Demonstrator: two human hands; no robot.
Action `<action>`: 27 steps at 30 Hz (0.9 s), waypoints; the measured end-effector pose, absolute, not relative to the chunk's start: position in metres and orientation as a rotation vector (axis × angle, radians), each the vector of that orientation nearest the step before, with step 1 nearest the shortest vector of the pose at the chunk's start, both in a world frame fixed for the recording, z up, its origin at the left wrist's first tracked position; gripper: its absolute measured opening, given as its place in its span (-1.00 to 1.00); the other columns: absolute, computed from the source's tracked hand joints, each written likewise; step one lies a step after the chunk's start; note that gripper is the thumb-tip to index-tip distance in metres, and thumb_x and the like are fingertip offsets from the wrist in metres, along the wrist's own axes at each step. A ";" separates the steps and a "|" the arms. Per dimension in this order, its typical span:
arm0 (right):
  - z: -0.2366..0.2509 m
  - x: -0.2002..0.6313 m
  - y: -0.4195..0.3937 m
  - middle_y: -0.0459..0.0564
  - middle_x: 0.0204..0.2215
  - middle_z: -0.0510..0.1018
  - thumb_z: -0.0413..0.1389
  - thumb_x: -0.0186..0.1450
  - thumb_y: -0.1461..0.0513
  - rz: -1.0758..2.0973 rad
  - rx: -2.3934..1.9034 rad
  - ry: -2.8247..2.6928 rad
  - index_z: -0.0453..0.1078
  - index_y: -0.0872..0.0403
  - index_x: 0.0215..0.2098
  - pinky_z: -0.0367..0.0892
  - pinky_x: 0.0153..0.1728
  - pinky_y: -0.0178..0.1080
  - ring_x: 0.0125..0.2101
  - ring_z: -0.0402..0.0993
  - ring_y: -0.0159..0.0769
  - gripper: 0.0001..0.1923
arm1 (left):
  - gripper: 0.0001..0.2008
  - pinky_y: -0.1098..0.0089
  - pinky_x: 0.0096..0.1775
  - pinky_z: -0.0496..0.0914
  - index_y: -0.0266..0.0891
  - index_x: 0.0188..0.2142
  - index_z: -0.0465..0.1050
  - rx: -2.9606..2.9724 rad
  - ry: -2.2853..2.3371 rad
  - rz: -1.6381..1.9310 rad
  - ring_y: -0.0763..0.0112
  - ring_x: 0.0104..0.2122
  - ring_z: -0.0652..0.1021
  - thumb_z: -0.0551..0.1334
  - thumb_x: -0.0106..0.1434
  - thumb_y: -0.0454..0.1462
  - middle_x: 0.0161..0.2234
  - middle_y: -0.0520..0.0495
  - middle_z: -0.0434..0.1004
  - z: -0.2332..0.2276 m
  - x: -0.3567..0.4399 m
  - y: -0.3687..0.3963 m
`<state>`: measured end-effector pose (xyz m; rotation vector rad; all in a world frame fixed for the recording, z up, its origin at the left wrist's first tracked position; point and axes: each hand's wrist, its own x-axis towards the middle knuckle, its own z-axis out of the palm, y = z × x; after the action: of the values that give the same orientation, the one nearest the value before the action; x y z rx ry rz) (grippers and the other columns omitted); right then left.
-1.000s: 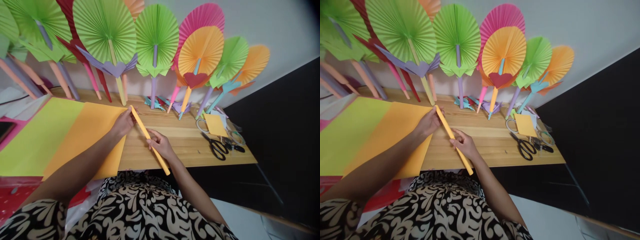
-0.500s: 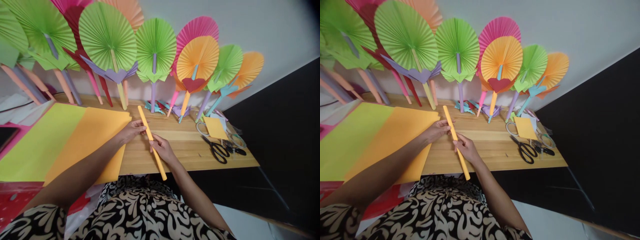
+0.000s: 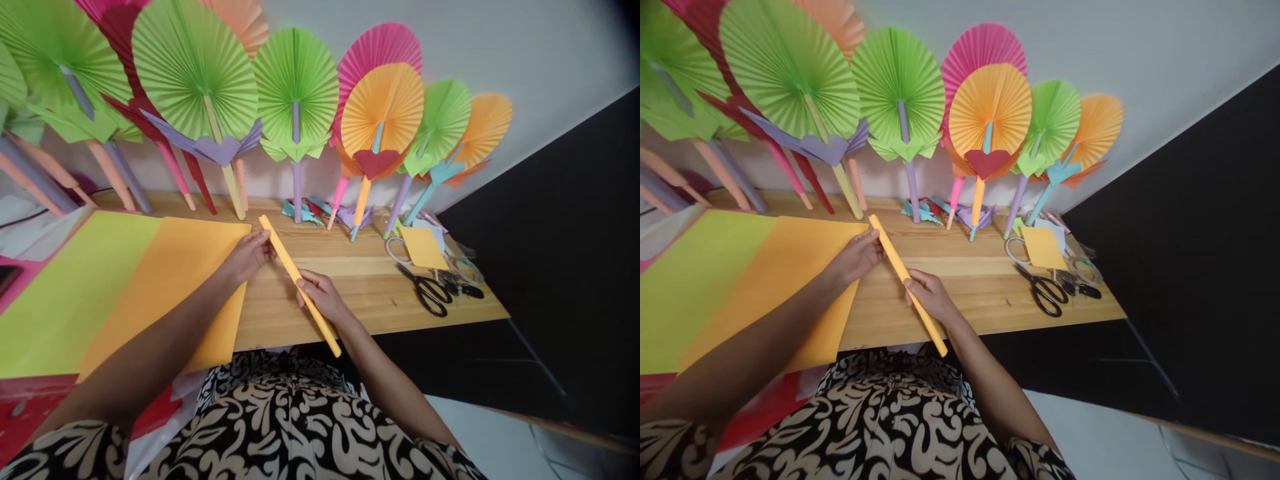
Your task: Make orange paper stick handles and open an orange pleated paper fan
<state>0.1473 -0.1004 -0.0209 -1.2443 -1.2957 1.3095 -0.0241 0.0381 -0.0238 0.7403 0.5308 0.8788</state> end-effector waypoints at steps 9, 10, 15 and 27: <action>-0.033 0.145 -0.101 -0.01 -0.40 0.62 -0.04 0.44 -0.09 0.889 -1.392 -1.308 0.58 0.07 -0.09 0.38 -0.35 -0.25 -0.42 0.50 -0.27 -0.49 | -0.89 0.45 -0.43 0.40 -0.30 -0.33 0.45 0.543 0.624 0.937 0.47 -0.45 0.55 0.24 0.35 -0.32 -0.41 -0.04 0.57 -0.023 -0.022 0.042; -0.032 0.153 -0.101 0.02 -0.34 0.65 -0.04 0.45 -0.05 0.759 -1.443 -1.317 0.58 0.06 -0.09 0.40 -0.27 -0.22 -0.34 0.54 -0.24 -0.53 | -0.88 0.45 -0.43 0.41 -0.30 -0.33 0.44 0.534 0.620 0.942 0.46 -0.45 0.55 0.23 0.36 -0.33 -0.42 -0.04 0.56 -0.024 -0.022 0.043; -0.012 0.240 -0.100 0.16 -0.12 0.67 -0.02 0.41 0.13 0.022 -1.854 -1.399 0.58 0.09 -0.09 0.35 0.01 -0.05 -0.08 0.55 -0.03 -0.64 | -0.88 0.44 -0.44 0.42 -0.30 -0.33 0.44 0.521 0.605 0.927 0.47 -0.48 0.53 0.24 0.37 -0.31 -0.46 -0.01 0.53 -0.027 -0.023 0.045; -0.014 0.352 -0.100 0.38 -0.27 0.65 0.17 0.28 0.02 -0.194 -2.476 -1.200 0.56 0.16 -0.39 0.24 -0.05 0.07 -0.13 0.50 0.15 -0.64 | -0.89 0.47 -0.41 0.44 -0.29 -0.33 0.47 0.534 0.672 0.870 0.47 -0.45 0.55 0.27 0.34 -0.30 -0.41 -0.04 0.57 -0.018 -0.022 0.044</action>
<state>0.3523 -0.0997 -0.0137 -2.4758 -1.2001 -0.1942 -0.0217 0.0439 -0.0182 0.5335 0.6723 0.8699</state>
